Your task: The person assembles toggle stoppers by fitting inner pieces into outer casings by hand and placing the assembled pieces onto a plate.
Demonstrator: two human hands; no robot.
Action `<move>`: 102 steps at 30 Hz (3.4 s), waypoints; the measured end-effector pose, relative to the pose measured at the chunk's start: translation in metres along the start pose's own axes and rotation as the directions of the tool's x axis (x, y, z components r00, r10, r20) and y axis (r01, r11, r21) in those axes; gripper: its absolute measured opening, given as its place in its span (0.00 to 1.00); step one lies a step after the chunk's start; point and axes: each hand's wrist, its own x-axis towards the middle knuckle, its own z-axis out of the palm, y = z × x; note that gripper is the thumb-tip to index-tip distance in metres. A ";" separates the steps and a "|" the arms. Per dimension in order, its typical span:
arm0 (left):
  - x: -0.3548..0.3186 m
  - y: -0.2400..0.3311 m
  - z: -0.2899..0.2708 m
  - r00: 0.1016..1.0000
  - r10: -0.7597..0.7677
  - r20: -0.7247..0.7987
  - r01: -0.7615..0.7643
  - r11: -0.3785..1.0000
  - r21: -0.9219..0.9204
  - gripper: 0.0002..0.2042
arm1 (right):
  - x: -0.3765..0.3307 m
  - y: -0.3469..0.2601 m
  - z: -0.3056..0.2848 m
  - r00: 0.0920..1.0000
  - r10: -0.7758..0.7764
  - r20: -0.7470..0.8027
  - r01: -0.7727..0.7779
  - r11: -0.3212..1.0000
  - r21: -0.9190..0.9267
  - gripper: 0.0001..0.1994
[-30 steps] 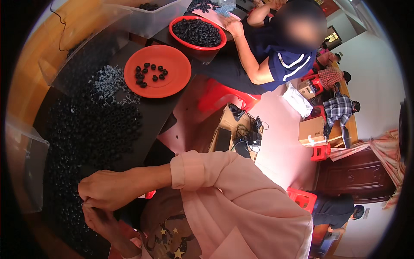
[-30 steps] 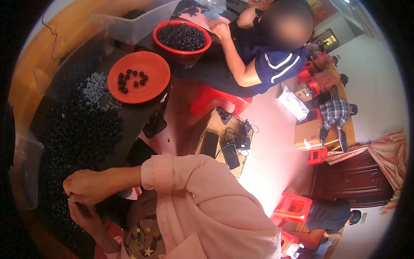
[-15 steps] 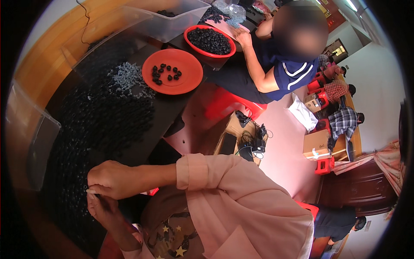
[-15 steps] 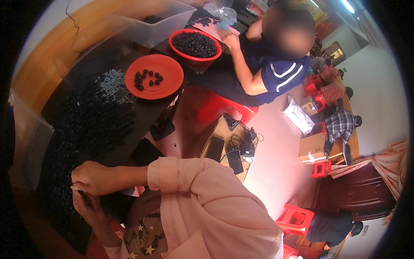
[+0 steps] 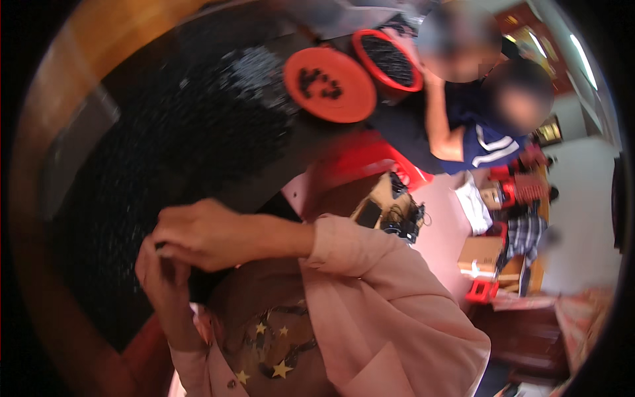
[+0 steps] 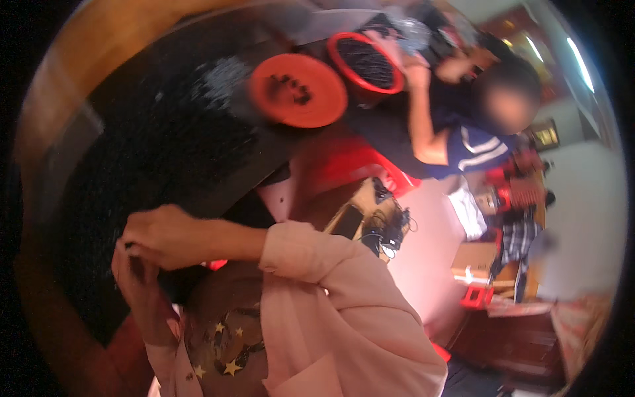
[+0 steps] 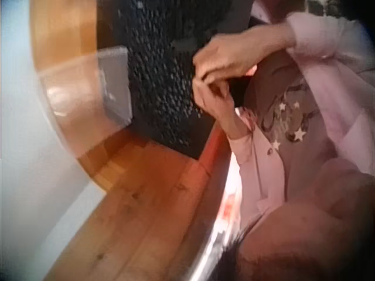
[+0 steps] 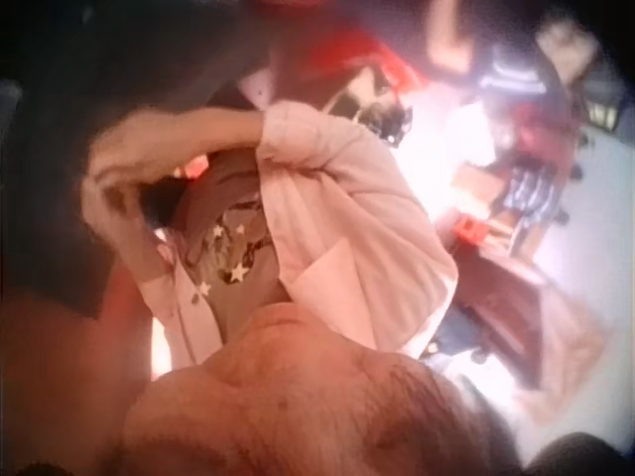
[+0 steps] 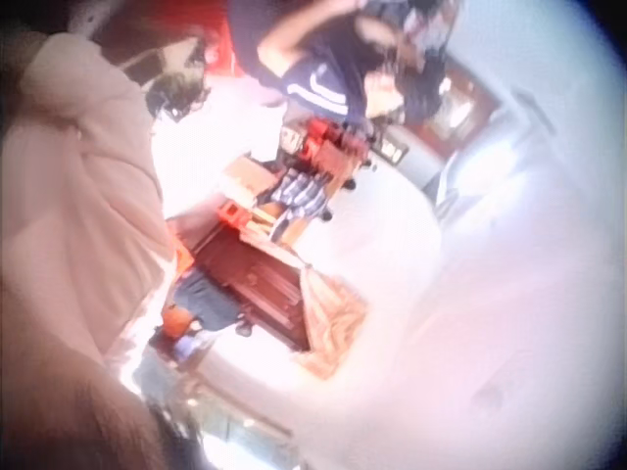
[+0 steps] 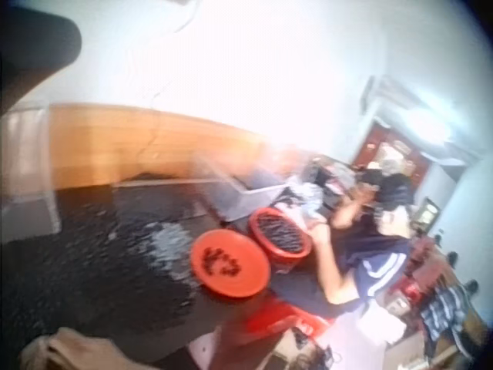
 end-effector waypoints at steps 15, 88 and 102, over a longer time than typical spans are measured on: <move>-0.001 0.000 0.003 0.835 -0.427 0.348 0.538 0.495 -0.682 0.10 | 0.000 0.053 -0.070 0.955 0.290 0.061 -0.270 0.936 -0.227 0.07; 0.010 0.000 0.015 0.755 -0.442 0.485 0.634 0.300 -0.713 0.15 | 0.003 0.009 -0.039 0.981 0.068 0.180 -0.064 0.998 -0.026 0.11; 0.015 0.005 0.022 0.810 -0.427 0.403 0.576 0.448 -0.683 0.16 | -0.003 0.016 -0.039 0.981 0.172 0.087 -0.173 0.985 0.003 0.11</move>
